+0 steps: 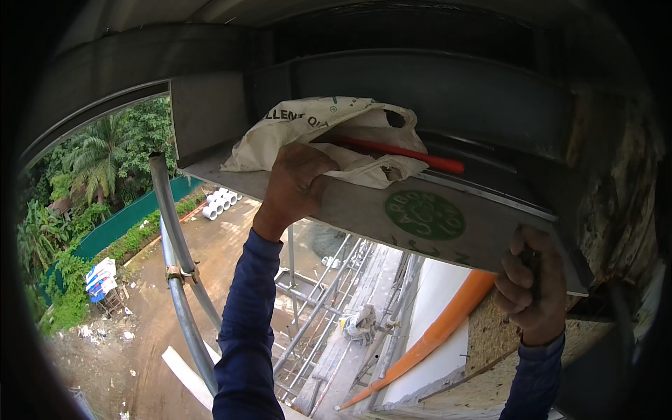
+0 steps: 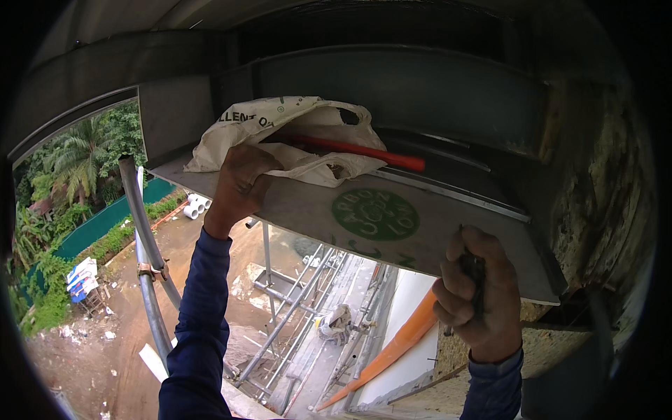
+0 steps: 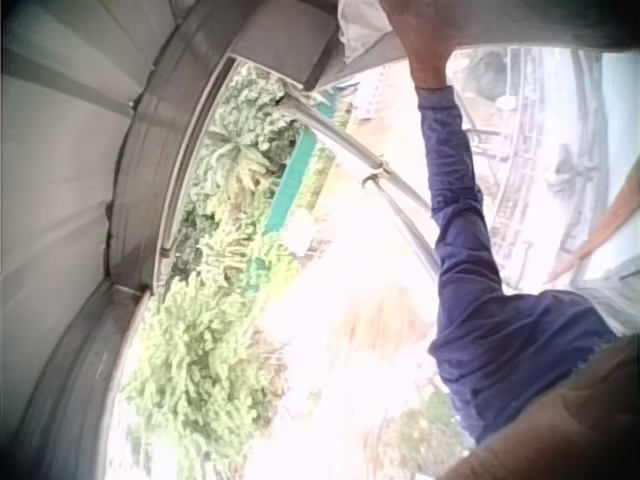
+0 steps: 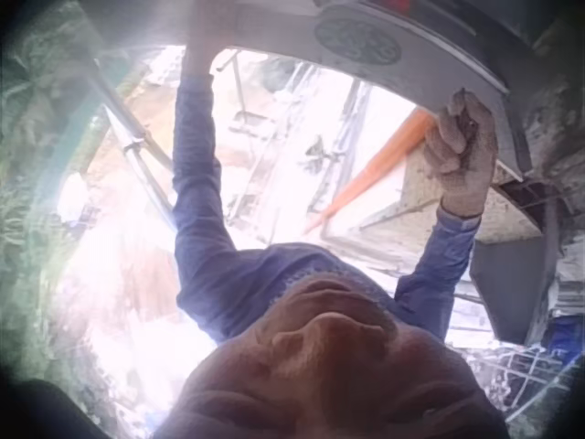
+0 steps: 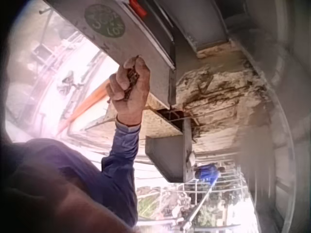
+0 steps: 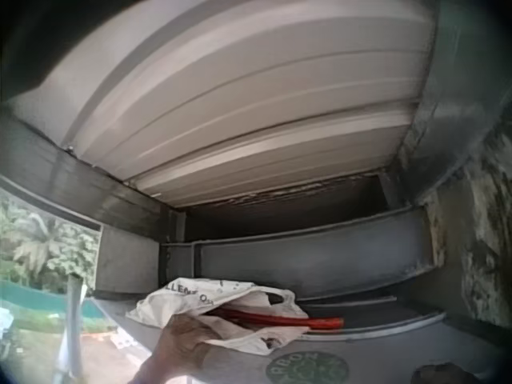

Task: The person secures insulation boards to an exterior wall using a hammer and nails. They position the boards, drive nails into the material, and adjust the placement to fit around an orange pipe. The person also retrieves nails from a bag and organizes them on the scaffolding platform.

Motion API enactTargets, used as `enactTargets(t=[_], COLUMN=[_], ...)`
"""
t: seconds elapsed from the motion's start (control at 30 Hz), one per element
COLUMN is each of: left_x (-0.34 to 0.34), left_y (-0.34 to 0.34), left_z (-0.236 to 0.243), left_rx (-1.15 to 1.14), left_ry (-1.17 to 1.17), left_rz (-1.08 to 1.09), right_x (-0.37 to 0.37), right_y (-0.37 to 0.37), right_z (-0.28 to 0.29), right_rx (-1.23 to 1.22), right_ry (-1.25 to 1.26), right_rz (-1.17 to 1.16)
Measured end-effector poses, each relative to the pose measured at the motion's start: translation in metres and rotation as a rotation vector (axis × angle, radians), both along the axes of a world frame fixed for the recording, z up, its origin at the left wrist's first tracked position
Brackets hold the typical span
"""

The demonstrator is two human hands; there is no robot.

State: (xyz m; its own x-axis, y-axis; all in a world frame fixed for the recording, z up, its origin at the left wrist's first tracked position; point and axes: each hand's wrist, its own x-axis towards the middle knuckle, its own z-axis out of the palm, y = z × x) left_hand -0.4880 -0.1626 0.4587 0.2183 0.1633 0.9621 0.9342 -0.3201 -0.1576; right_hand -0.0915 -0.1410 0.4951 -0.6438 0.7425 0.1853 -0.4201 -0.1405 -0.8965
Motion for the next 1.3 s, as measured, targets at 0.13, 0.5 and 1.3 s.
enactTargets(t=[0.13, 0.5, 1.3], left_x=[-0.010, -0.022, -0.098], left_y=[-0.031, -0.019, -0.024], left_z=[0.000, 0.000, -0.036], left_rx=[-0.079, -0.038, -0.172], left_ry=[0.060, 0.017, -0.314], left_rz=[0.044, -0.222, 0.011], right_x=[-0.108, -0.325, -0.172], right_y=[0.042, 0.143, 0.066], right_z=[0.057, 0.059, 0.051], right_rx=[0.237, 1.347, 2.001], right_ry=[-0.362, -0.547, -0.575], right_rz=[0.057, 0.053, -0.689])
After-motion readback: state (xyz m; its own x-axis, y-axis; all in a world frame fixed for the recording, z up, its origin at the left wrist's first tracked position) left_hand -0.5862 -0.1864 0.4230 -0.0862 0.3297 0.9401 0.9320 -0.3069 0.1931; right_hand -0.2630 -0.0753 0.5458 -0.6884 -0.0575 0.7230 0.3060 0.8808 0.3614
